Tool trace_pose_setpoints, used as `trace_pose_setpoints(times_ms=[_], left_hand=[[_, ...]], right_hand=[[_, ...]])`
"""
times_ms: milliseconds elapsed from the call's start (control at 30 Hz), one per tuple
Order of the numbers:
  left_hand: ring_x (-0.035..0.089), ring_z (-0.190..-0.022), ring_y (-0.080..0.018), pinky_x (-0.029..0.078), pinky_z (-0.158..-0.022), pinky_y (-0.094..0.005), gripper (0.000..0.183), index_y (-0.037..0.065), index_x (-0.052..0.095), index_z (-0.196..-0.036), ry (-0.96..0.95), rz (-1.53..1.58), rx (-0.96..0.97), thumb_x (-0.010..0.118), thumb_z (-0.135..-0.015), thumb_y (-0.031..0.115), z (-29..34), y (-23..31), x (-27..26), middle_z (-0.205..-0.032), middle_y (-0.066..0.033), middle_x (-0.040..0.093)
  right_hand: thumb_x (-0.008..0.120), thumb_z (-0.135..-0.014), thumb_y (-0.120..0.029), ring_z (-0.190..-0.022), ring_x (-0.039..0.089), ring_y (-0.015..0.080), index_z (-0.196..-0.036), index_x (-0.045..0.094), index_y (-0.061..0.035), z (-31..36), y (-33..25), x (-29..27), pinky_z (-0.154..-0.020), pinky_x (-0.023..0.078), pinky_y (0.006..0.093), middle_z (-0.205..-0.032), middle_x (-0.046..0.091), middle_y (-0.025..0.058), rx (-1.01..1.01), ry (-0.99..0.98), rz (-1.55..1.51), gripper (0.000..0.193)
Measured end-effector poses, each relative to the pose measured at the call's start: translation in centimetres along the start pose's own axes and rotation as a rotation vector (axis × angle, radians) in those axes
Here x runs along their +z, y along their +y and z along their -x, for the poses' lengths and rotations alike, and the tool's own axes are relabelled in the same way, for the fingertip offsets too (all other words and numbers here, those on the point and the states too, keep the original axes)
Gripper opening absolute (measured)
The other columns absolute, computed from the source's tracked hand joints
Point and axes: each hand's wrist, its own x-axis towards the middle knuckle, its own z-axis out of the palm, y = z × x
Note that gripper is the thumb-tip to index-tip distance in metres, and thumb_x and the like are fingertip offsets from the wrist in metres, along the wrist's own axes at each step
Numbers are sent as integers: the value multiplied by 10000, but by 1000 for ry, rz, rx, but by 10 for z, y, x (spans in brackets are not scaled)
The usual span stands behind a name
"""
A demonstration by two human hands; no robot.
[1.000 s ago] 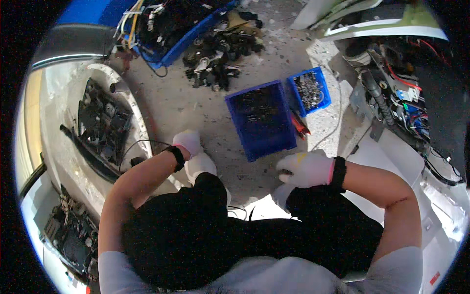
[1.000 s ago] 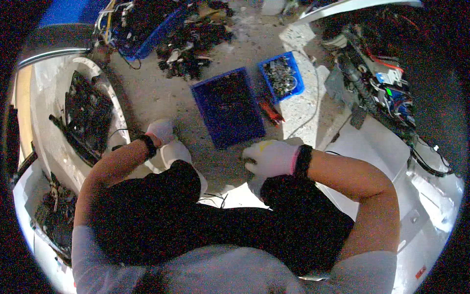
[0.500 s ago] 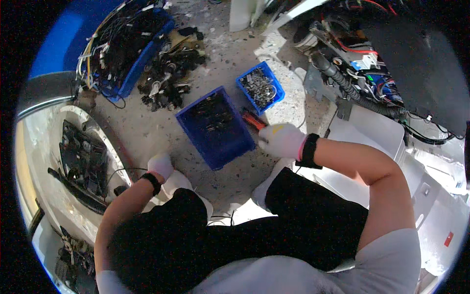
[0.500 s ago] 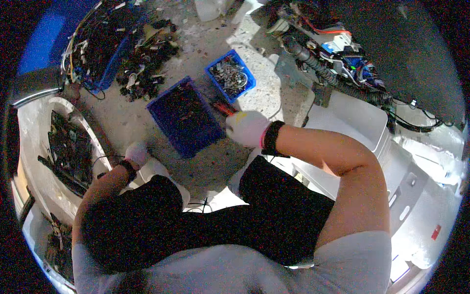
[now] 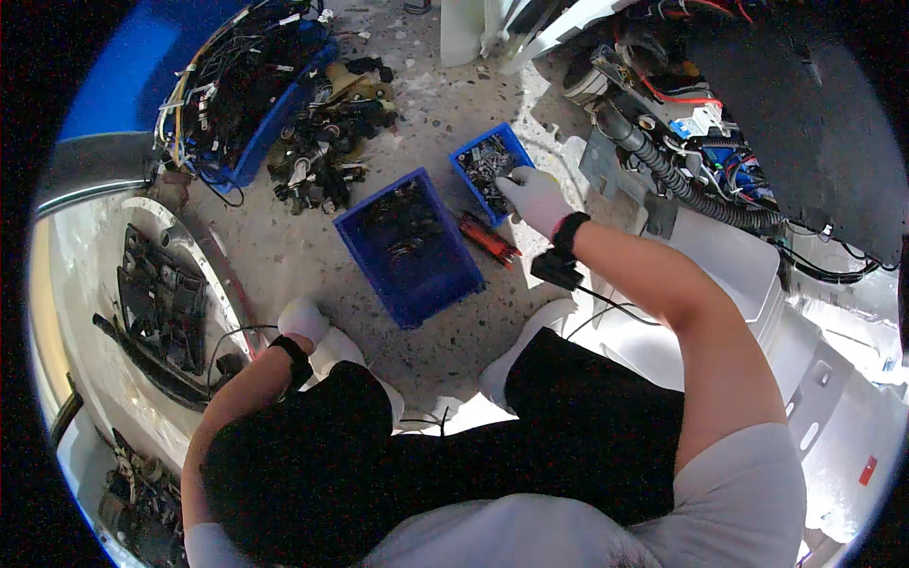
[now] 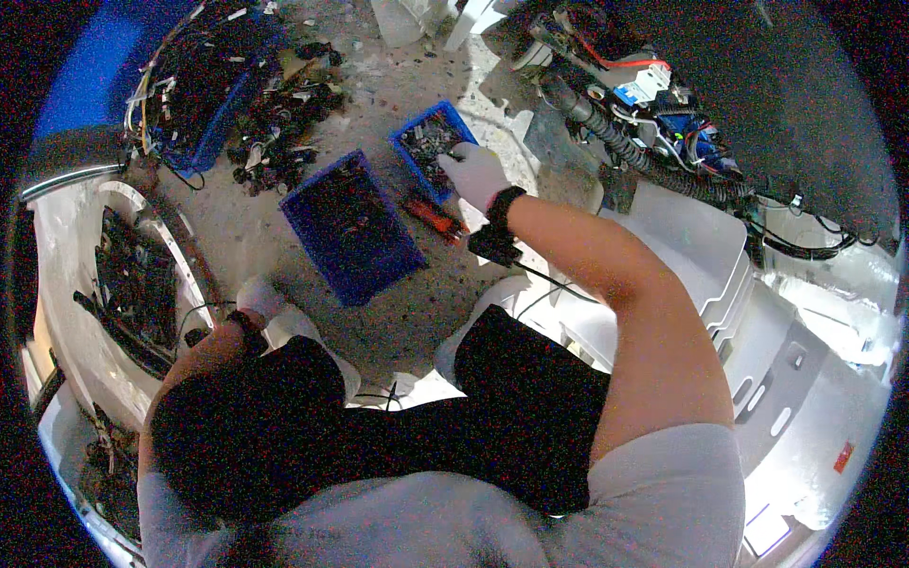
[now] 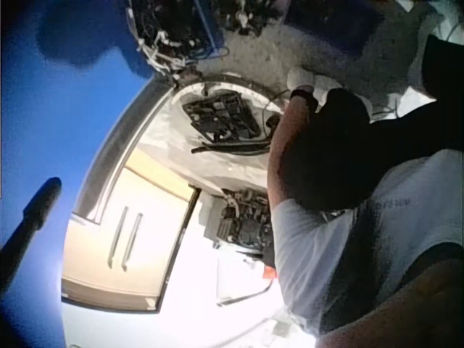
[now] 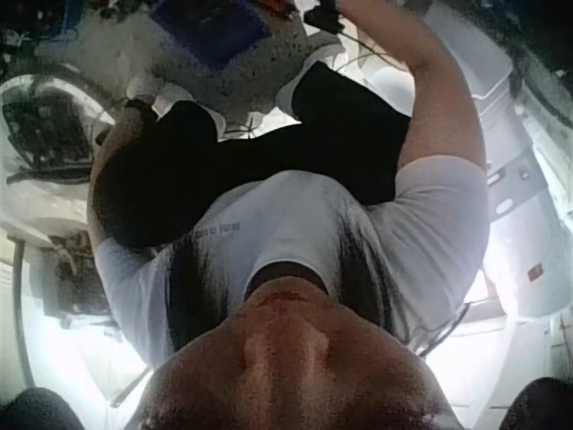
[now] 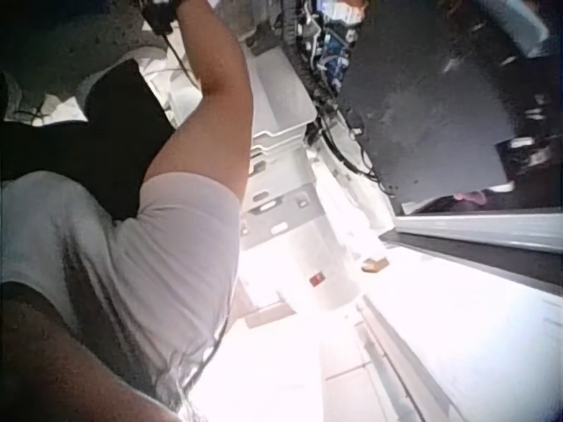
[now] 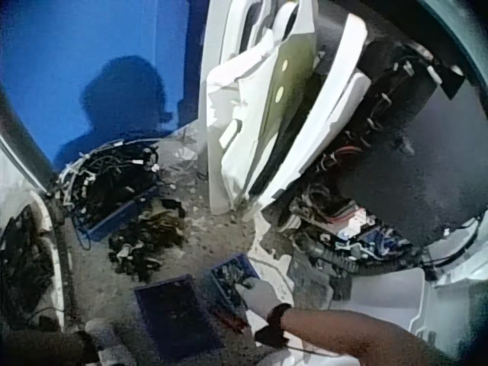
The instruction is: Sorting screws into bins and using a screwdriver to disassemble a piece of electronic equipment.
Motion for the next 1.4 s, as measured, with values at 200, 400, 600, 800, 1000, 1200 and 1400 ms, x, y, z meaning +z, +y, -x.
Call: trace_pose_setpoints(times_ms=[200,400,600,800,1000,1200,1400], left_hand=[[636,-882,-372,516,-769,-444,365,23,680,-956,115,56,-25,637,-757,327,13,1,1,-924,-205,667],[640,-893,-367,501,-787,-434,354,23,660,-1001,139,341,-29,628,-770,289,-3,-14,5,-924,-218,663],[650,-789,-292,480,-720,-383,347,-26,646,-948,272,711,74,627,-795,285,-5,-13,-2,-819,-178,673],[543,-650,-130,431,-605,-304,358,-25,662,-867,-24,1289,70,623,-848,330,-32,-33,9,-707,-48,614],[578,-646,-152,457,-635,-321,371,-38,659,-865,-2,1201,61,618,-855,331,-32,-44,1,-704,-80,624],[604,-703,-166,481,-675,-310,364,-55,621,-957,148,976,179,589,-876,298,-43,-67,22,-786,-116,648],[619,-793,-197,487,-723,-331,337,-48,587,-1033,19,1186,147,552,-896,258,-19,-35,-7,-874,-129,651]], right_hand=[[575,-895,-318,-622,506,80,-1082,601,-21,8,-5,-29,-557,441,232,-736,557,0,114,-327,-404,353],[504,-947,-310,-839,508,82,-1194,533,-54,5,-1,-38,-748,422,239,-978,576,-13,95,-543,-791,358],[496,-950,-269,-1105,529,211,-1246,489,-26,5,-11,-47,-949,411,367,-1228,553,70,170,-565,-972,382],[529,-931,-270,-1097,553,225,-1239,496,-6,-1,-10,-52,-943,431,335,-1242,557,100,172,-513,-839,408],[565,-874,-223,-1005,590,189,-1121,574,-11,21,-51,-47,-842,473,300,-1114,605,92,12,-580,-702,326],[561,-826,-216,-861,618,274,-918,594,-7,70,-110,15,-760,498,358,-940,596,170,-661,-536,295,231],[550,-857,-249,-786,589,302,-848,579,-35,70,-105,50,-689,492,408,-843,548,139,-843,-289,627,216]])
